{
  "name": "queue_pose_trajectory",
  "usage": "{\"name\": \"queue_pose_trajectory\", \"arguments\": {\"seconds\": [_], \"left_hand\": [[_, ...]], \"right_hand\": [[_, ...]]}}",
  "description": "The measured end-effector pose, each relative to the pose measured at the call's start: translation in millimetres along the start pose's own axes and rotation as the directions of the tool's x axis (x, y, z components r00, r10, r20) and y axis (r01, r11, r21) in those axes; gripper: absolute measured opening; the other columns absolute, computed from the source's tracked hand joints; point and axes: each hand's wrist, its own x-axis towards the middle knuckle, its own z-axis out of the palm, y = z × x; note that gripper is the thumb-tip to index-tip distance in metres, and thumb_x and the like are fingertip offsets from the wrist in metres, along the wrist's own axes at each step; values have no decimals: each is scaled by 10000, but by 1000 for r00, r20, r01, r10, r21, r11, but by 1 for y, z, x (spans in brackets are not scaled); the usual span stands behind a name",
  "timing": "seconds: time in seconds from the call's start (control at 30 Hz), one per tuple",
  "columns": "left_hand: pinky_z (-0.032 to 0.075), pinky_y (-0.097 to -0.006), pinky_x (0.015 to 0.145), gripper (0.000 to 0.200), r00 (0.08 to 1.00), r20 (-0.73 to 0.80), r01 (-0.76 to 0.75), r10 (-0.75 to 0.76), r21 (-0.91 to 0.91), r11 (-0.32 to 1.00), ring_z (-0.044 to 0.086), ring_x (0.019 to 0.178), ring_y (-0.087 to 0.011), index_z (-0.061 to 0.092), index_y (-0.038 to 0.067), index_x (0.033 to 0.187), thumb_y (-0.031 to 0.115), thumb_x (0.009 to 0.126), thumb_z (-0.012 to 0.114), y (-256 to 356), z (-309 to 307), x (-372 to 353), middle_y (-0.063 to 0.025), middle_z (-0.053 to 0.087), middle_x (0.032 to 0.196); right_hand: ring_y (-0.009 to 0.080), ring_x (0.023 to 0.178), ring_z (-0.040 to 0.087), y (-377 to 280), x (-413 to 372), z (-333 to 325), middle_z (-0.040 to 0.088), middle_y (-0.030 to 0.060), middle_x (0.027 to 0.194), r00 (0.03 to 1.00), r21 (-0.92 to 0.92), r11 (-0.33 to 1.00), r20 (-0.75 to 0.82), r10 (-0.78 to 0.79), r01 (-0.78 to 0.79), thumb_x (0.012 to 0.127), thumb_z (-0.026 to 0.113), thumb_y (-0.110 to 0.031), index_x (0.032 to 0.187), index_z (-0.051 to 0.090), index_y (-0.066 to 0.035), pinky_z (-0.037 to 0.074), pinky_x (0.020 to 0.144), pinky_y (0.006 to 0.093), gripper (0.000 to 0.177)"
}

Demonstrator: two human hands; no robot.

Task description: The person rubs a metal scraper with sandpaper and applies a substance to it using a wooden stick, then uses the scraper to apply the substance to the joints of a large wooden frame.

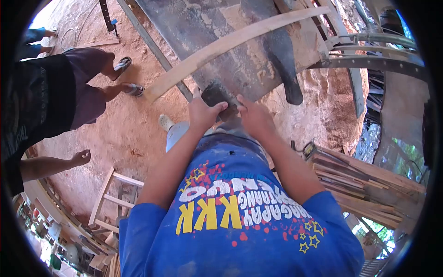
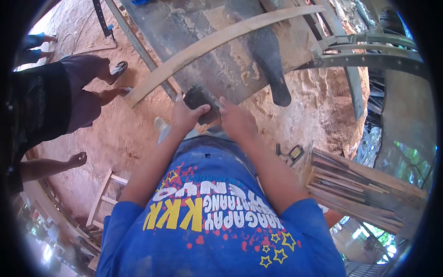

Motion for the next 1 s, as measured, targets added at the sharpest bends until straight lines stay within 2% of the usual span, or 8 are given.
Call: {"name": "queue_pose_trajectory", "arguments": {"seconds": [0.13,0.23,0.43,0.53,0.63,0.73,0.83,1.0], "left_hand": [[564,-397,954,868,999,28,-11,16,-159,987,730,1092,-324,506,-96,1372,257,720,958,-7,6,3,-230,724,1210],[565,-388,959,860,999,18,-25,28,-152,988,731,1087,-312,512,-93,1366,250,717,959,-22,15,7,-210,729,1206],[573,-423,947,932,999,-5,-32,32,-70,997,725,1106,-371,496,-106,1383,291,686,969,-11,7,2,-252,726,1201],[586,-432,908,931,999,-33,-38,35,-85,996,742,1044,-384,515,-106,1352,349,677,967,-9,6,2,-252,747,1120],[563,-412,964,890,989,94,118,-113,-52,992,733,1098,-334,523,-75,1382,317,709,955,7,-8,0,-231,737,1188],[571,-411,948,905,989,86,115,-119,52,992,739,1085,-338,520,-97,1373,332,705,955,1,-3,5,-238,746,1152],[576,-418,933,941,992,98,78,-74,-37,996,741,1069,-356,505,-118,1381,357,702,953,-8,0,6,-255,745,1132],[570,-427,944,957,992,84,91,-94,32,995,740,1071,-351,500,-139,1381,361,700,950,8,-8,8,-269,735,1139]], "right_hand": [[420,1107,670,11,8,13,715,214,1204,997,28,1000,-82,-9,11,1055,518,-295,1486,565,-197,515,966,548,445],[409,1174,648,8,18,23,690,196,1288,969,7,987,-193,-155,159,1053,509,-293,1486,563,-190,508,993,534,448],[404,1248,618,-10,36,-12,648,203,1372,971,73,985,-191,-141,157,1061,483,-304,1510,529,-188,484,1045,519,466],[414,1236,622,5,4,-8,652,202,1364,997,-69,995,33,-76,78,1067,478,-309,1509,528,-175,481,1046,519,464],[425,1214,629,6,-5,5,688,213,1285,999,-51,998,4,-41,41,1071,477,-309,1506,532,-181,492,1021,528,456],[449,1137,660,-16,12,-4,717,241,1177,999,-97,995,32,-34,37,1073,477,-293,1514,518,-191,511,959,558,454],[467,1036,687,-10,35,6,726,262,1073,973,-68,980,-123,-197,189,1068,490,-294,1511,515,-183,520,898,588,457],[474,1008,690,-7,15,-2,723,266,1065,997,-136,988,-4,-76,75,1056,510,-299,1495,535,-184,525,889,592,455]]}}
